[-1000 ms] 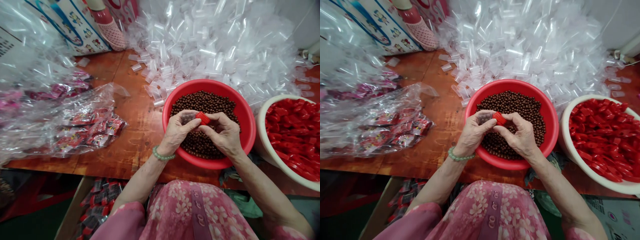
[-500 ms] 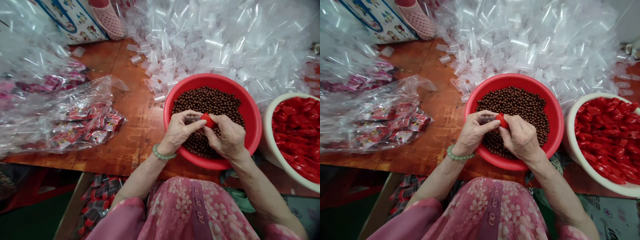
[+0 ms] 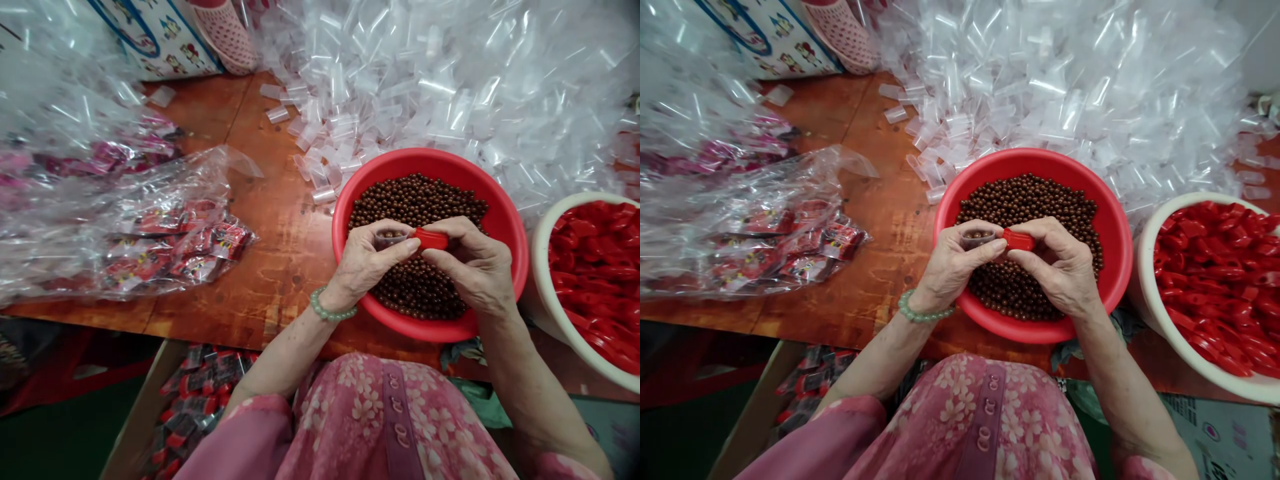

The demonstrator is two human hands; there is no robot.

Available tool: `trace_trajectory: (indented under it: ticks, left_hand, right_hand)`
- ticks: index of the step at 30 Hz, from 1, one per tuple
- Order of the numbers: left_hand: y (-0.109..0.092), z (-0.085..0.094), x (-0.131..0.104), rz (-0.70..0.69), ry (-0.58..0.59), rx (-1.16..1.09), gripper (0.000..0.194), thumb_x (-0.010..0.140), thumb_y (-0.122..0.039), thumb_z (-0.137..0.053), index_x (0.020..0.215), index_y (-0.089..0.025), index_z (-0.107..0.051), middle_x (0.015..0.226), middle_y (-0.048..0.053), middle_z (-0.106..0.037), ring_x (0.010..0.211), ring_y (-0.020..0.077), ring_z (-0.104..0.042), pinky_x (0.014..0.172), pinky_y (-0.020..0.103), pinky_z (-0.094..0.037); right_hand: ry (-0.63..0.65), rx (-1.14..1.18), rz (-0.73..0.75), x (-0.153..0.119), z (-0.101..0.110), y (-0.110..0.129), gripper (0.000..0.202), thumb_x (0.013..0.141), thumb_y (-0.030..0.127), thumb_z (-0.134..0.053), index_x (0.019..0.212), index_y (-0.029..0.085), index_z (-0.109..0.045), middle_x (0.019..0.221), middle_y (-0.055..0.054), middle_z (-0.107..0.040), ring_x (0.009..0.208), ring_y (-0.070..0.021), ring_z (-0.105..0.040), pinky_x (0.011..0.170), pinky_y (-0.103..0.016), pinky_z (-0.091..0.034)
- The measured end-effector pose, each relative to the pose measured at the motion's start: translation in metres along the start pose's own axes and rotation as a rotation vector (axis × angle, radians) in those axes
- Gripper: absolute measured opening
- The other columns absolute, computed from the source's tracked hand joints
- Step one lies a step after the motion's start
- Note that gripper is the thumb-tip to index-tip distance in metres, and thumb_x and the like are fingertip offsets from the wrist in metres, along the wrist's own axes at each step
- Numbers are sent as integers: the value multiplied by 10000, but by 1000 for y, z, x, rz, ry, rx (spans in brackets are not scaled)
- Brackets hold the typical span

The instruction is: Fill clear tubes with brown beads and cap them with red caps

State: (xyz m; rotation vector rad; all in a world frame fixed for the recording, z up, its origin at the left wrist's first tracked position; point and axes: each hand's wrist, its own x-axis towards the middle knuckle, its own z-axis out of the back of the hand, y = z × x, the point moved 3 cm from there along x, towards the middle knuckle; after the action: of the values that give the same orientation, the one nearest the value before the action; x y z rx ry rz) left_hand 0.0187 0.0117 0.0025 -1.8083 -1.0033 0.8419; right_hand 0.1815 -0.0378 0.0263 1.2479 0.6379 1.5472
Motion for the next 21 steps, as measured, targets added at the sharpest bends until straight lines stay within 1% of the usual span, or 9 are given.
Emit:
trace_trajectory:
  ticks: [4,7,9,12,14,16,19,21]
  left_hand:
    - [0,-2,-1,-45,39,132,334,732,-433,-883,857,-156,-744,750,-14,-662,691,96,-572,669,237,-451]
    - [0,-5,0,-60,89,170,328,762,-436,-860,845,-149,-726,741,-17,-642,685,88,-542,664,235,-427]
    - [1,-5,0,-51,111,165,338,769,-441,-855,854,-149,-707,761,-15,-643,707,93,-558,686,238,-440]
    - [2,-7,1,-11,155,176,361,780,-462,-837,863,-153,-669,771,-11,-634,719,107,-582,698,249,-458]
    - [2,-7,0,11,182,201,359,792,-460,-821,861,-156,-643,743,-19,-609,682,100,-560,664,244,-440]
    - [1,-7,-1,24,205,234,327,809,-432,-800,855,-161,-623,715,-30,-582,644,86,-520,626,232,-406]
    - [2,-8,-2,19,233,298,235,837,-358,-744,842,-165,-610,687,-41,-545,614,75,-463,592,225,-363]
    - [3,-7,-1,5,250,317,196,845,-328,-715,840,-163,-609,693,-41,-534,621,77,-445,599,229,-357]
  right_hand:
    - [-11,104,-146,-2,-1,-7,327,923,293,-752,1249,305,-733,1127,-12,-772,1023,-169,-735,931,-325,-604]
    - [-25,140,-163,-3,-5,-5,398,934,303,-737,1326,309,-667,1137,-14,-781,1020,-162,-749,920,-311,-620]
    - [-52,155,-159,-2,-6,-2,399,914,288,-761,1295,313,-648,1063,1,-787,942,-150,-758,853,-282,-633]
    - [-91,116,-159,-2,-5,-1,264,882,286,-795,1119,290,-678,953,15,-771,825,-140,-749,750,-256,-632]
    - [-100,66,-143,-2,-3,-1,214,877,286,-799,1070,276,-706,970,5,-769,837,-147,-747,752,-270,-633]
    - [-92,22,-105,-1,0,-1,224,882,268,-794,1098,279,-738,1016,-2,-776,886,-155,-750,796,-289,-633]
    - [-45,-60,-21,2,4,3,310,901,213,-770,1198,302,-752,1081,-6,-783,950,-156,-748,863,-301,-615]
    - [18,-125,74,6,6,10,402,912,162,-745,1282,319,-730,1097,-10,-780,983,-156,-738,899,-303,-599]
